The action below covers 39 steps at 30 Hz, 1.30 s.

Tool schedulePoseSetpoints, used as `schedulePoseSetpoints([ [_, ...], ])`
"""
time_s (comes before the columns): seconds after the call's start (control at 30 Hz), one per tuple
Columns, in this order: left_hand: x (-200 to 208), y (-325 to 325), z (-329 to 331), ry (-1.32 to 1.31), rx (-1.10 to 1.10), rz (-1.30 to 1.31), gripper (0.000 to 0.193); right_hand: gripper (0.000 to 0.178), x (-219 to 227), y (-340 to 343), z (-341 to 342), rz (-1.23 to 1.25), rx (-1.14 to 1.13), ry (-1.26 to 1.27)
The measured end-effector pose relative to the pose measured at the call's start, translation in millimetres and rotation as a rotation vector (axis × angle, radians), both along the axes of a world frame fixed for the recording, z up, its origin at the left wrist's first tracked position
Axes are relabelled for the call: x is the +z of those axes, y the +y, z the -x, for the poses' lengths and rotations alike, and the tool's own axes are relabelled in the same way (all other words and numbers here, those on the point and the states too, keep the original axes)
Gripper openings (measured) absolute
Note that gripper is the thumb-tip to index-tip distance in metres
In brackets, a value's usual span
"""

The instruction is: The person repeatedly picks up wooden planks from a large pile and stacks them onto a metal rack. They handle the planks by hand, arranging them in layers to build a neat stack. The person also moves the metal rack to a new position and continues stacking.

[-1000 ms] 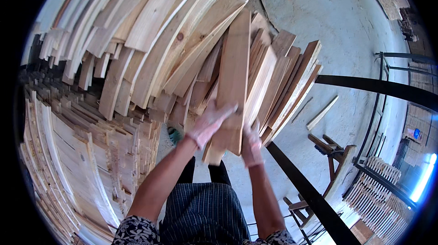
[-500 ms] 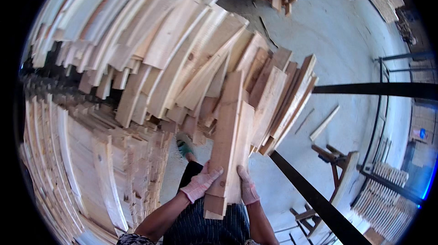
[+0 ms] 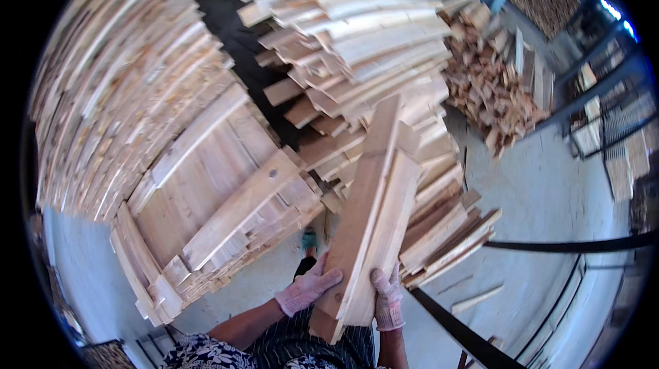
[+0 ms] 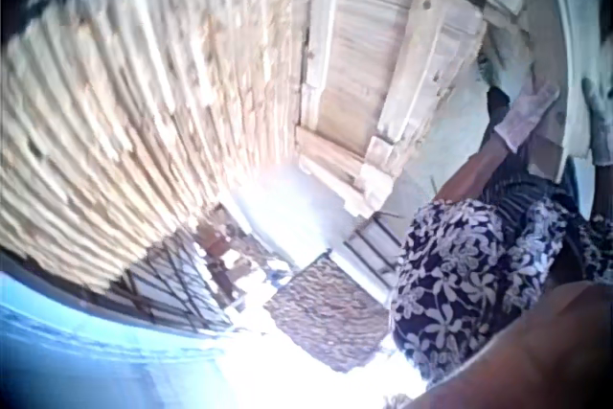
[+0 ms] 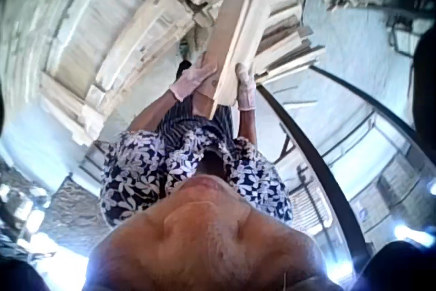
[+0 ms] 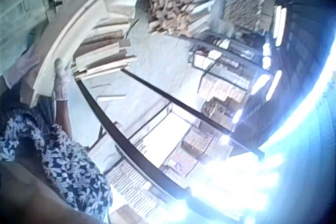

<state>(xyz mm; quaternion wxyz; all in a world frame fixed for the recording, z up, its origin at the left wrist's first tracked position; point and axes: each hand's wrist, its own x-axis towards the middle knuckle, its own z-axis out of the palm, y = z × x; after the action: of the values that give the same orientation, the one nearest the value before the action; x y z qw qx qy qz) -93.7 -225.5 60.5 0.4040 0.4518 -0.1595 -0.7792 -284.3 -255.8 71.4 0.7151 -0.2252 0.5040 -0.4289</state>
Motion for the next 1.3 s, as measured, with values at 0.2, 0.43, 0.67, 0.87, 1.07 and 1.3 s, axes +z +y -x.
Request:
schedulePoseSetpoints([
  [0.2, 19, 56, -81, -0.152, 0.582, 0.172, 0.094, 0.083, 71, -35, -115, 0.09, 0.473, -0.11],
  [0.43, 34, 87, -228, -0.311, 0.855, 0.2, 0.086, 0.096, 49, -60, -292, 0.453, 0.94, 0.203],
  [0.67, -1, 102, -318, -0.838, 0.703, -0.16, 0.073, 0.087, -18, -36, -413, 0.895, 1.337, 1.32],
  [0.87, -15, 144, -328, -0.66, 0.681, -0.094, 0.071, 0.095, 1, -19, -453, 1.309, 1.161, 1.657],
  [1.07, 12, 243, -318, -0.732, 0.875, -0.292, 0.067, 0.106, 15, 27, -498, 1.182, 1.436, 1.663],
  [1.3, 36, 371, -329, -0.787, 1.252, -0.459, 0.054, 0.112, 3, 40, -495, 1.296, 1.34, 1.768],
])
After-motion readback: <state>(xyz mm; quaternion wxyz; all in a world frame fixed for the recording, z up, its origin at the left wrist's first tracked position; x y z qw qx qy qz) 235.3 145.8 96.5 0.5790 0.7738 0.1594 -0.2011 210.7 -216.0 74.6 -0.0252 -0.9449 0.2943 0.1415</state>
